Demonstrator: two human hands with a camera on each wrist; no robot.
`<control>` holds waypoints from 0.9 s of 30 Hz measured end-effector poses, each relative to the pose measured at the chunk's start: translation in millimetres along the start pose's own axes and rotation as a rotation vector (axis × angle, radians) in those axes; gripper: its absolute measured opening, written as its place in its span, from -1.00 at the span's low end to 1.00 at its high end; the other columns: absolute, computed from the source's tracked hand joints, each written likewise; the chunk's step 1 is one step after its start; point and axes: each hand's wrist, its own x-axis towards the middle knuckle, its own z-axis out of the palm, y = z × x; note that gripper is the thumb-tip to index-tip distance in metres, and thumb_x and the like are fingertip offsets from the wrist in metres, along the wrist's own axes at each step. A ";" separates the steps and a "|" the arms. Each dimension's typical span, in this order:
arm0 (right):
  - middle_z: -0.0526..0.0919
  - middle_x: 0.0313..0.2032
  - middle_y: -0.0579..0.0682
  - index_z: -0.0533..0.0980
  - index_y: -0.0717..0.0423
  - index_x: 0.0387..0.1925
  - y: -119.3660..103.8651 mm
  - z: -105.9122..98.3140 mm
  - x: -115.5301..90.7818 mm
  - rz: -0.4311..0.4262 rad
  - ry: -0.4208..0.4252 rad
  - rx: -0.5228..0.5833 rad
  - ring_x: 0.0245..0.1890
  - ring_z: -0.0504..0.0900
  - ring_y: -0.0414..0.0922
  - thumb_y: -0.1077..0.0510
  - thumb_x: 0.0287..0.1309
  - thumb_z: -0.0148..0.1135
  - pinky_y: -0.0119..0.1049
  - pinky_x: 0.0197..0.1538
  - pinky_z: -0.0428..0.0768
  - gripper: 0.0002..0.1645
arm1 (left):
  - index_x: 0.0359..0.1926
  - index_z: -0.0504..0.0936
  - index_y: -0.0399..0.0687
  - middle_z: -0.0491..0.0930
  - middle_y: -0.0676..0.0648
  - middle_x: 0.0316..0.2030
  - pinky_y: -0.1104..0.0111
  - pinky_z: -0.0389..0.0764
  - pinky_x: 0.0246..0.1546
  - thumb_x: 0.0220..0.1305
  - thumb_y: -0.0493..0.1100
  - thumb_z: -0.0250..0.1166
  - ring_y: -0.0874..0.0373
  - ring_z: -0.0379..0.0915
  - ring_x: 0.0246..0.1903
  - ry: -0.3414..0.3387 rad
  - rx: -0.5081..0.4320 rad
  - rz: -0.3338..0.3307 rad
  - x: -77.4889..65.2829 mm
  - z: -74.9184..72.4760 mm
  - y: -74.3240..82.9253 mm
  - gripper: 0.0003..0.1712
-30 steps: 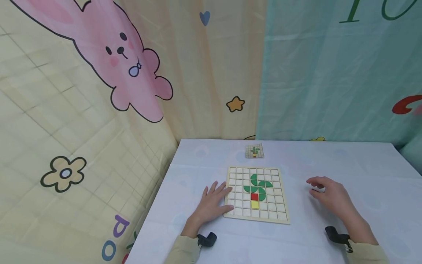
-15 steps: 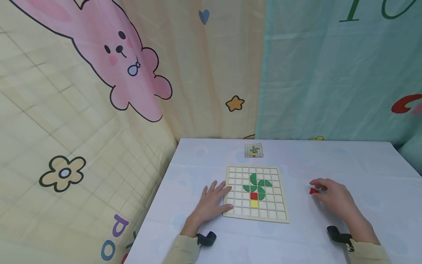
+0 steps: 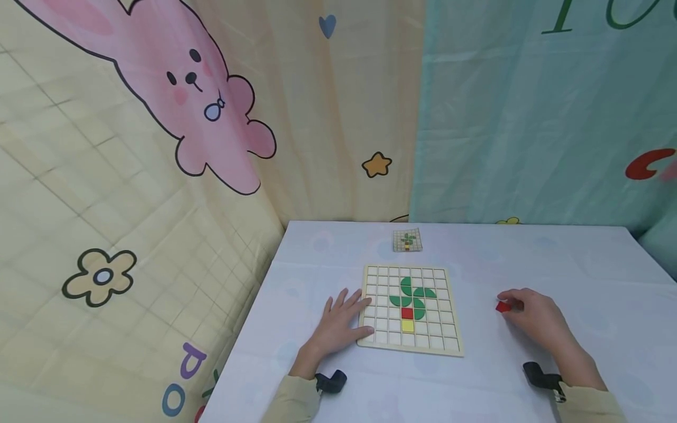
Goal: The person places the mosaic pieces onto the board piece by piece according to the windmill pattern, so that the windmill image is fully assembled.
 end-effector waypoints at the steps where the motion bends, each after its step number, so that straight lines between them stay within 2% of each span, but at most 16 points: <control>1: 0.64 -0.16 0.26 0.63 0.27 0.01 0.1 0.4 0.1 -0.001 0.002 0.000 -0.15 0.56 0.19 0.33 0.01 0.48 0.15 -0.13 0.63 -0.55 | 0.51 0.29 0.26 0.06 0.05 0.56 -0.17 -0.25 0.46 0.33 0.36 0.20 -0.08 -0.28 0.56 0.001 0.003 0.001 0.2 0.2 -0.2 -0.18; 7: 0.61 -0.25 0.16 0.65 0.27 -0.04 -1.0 2.4 -0.9 -0.036 0.038 -0.006 -0.24 0.56 0.11 0.36 -0.03 0.50 0.09 -0.20 0.65 -0.57 | 0.52 0.29 0.26 0.05 0.05 0.56 -0.17 -0.26 0.46 0.32 0.38 0.19 -0.09 -0.28 0.56 0.003 0.008 0.003 1.0 1.5 -1.3 -0.17; 14: 0.58 -0.27 0.15 0.66 0.26 -0.08 -1.2 3.8 -2.5 -0.057 0.056 0.020 -0.26 0.57 0.10 0.41 -0.08 0.51 0.07 -0.22 0.68 -0.57 | 0.52 0.28 0.28 0.05 0.05 0.56 -0.19 -0.23 0.46 0.31 0.40 0.19 -0.10 -0.27 0.56 0.002 0.021 0.001 0.6 2.6 -1.8 -0.16; 21: 0.61 -0.26 0.13 0.67 0.23 -0.08 0.0 5.1 -0.5 -0.054 0.042 0.023 -0.27 0.59 0.10 0.43 -0.05 0.48 0.04 -0.24 0.68 -0.59 | 0.51 0.30 0.27 0.06 0.05 0.56 -0.19 -0.24 0.46 0.32 0.36 0.21 -0.09 -0.27 0.56 0.000 0.004 -0.002 -1.0 1.0 -0.4 -0.18; 27: 0.65 -0.21 0.20 0.68 0.22 -0.06 -3.1 5.7 -0.7 -0.045 0.053 0.016 -0.26 0.57 0.08 0.41 0.03 0.44 0.04 -0.23 0.68 -0.63 | 0.51 0.29 0.28 0.05 0.07 0.56 -0.16 -0.26 0.47 0.32 0.38 0.20 -0.06 -0.29 0.56 -0.003 0.005 -0.009 0.2 1.3 -1.2 -0.18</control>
